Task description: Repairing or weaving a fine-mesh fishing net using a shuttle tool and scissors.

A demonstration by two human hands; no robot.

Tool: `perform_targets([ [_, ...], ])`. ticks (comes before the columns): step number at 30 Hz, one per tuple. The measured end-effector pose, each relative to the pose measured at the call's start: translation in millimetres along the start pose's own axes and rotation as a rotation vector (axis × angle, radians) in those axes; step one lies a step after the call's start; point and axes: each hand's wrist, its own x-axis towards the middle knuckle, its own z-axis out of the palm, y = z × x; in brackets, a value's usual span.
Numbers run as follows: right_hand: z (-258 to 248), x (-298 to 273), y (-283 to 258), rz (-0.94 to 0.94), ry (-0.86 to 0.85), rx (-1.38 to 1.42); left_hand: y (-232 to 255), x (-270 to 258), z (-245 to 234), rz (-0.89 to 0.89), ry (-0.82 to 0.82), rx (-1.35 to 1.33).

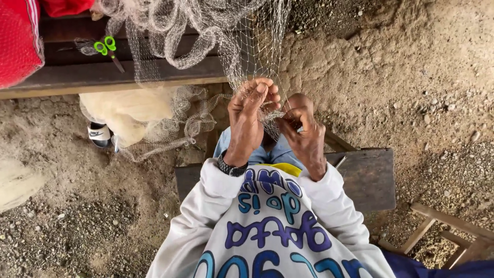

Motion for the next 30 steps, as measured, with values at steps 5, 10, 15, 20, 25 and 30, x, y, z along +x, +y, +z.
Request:
perform_targets([
  [5, 6.0, -7.0, 2.7, 0.05, 0.09, 0.098, -6.5, -0.5, 2.0, -0.106, 0.114, -0.105],
  [10, 17.8, -12.1, 10.5, 0.09, 0.134, 0.207, -19.9, -0.6, -7.2, -0.04, 0.08, -0.151],
  [15, 12.9, -12.5, -0.5, 0.103, 0.14, 0.227, -19.0, -3.7, -13.4, 0.093, 0.063, -0.069],
  [20, 19.1, -24.8, 18.1, 0.119, 0.199, 0.273, -17.4, -11.0, -7.0, -0.018, 0.078, -0.097],
  [25, 25.0, -26.8, 18.6, 0.114, 0.164, 0.26, -11.1, -12.7, 0.3, -0.026, 0.078, -0.015],
  [30, 42.8, -25.7, 33.3, 0.118, 0.158, 0.328, 0.2, -14.8, 8.4, -0.089, 0.133, 0.021],
])
